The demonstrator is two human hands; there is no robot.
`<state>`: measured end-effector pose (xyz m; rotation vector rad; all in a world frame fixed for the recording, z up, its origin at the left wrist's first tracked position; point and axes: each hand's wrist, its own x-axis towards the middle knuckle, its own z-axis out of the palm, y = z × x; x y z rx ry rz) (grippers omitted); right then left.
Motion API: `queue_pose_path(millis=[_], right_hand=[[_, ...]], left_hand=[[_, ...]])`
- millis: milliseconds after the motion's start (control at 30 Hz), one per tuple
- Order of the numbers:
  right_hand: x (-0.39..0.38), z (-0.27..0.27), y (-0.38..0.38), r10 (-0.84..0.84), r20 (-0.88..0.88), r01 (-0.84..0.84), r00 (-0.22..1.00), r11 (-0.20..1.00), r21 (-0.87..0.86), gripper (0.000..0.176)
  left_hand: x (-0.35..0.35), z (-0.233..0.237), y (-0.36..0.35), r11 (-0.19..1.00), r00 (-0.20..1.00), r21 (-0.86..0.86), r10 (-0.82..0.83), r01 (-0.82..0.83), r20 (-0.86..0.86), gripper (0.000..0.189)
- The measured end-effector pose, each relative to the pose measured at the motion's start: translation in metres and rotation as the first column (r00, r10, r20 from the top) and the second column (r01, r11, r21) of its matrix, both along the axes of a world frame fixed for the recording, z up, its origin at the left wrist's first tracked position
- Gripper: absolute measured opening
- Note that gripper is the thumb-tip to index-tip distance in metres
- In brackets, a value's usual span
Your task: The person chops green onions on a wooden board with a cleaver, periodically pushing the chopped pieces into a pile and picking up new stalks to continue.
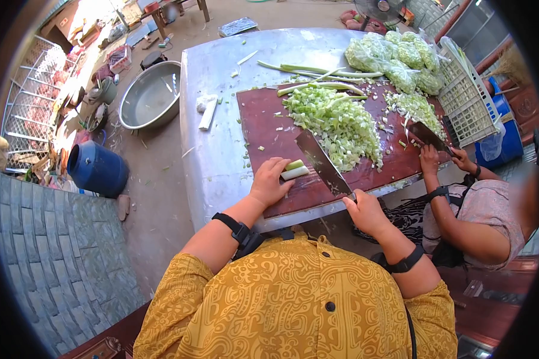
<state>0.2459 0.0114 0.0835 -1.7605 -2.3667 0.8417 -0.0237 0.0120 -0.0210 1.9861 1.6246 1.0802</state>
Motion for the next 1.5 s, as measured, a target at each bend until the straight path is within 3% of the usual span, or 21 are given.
queue_pose_path(millis=[433, 633, 867, 1167, 1367, 1500], right_hand=[[0.007, -0.001, -0.004, 0.067, 0.096, -0.065, 0.993, 0.998, -0.023, 0.036], [0.017, -0.007, -0.001, 0.067, 0.082, -0.066, 0.994, 0.998, -0.011, 0.036], [0.01, 0.009, -0.005, 0.051, 0.024, -0.051, 0.998, 0.999, 0.009, 0.036], [0.004, 0.02, -0.004, 0.102, 0.233, -0.087, 0.967, 0.993, -0.075, 0.037], [-0.01, -0.004, 0.017, 0.129, 0.256, -0.112, 0.958, 0.99, -0.08, 0.037], [-0.037, -0.035, 0.031, 0.093, 0.218, -0.101, 0.971, 0.995, 0.025, 0.037]], left_hand=[[0.014, -0.012, 0.001, 1.0, 0.994, 0.017, -0.02, 0.018, 0.107, 0.04], [0.019, -0.007, 0.005, 0.994, 0.998, 0.111, 0.018, -0.011, -0.063, 0.035], [0.019, -0.013, 0.01, 0.994, 1.0, 0.104, 0.012, -0.013, 0.014, 0.03], [0.019, -0.013, 0.011, 0.998, 0.999, 0.055, 0.009, -0.011, 0.05, 0.029], [0.02, -0.018, 0.015, 0.996, 0.998, 0.094, -0.012, 0.007, 0.061, 0.03], [0.019, -0.019, 0.015, 0.996, 0.998, 0.087, -0.033, 0.028, 0.055, 0.032]])
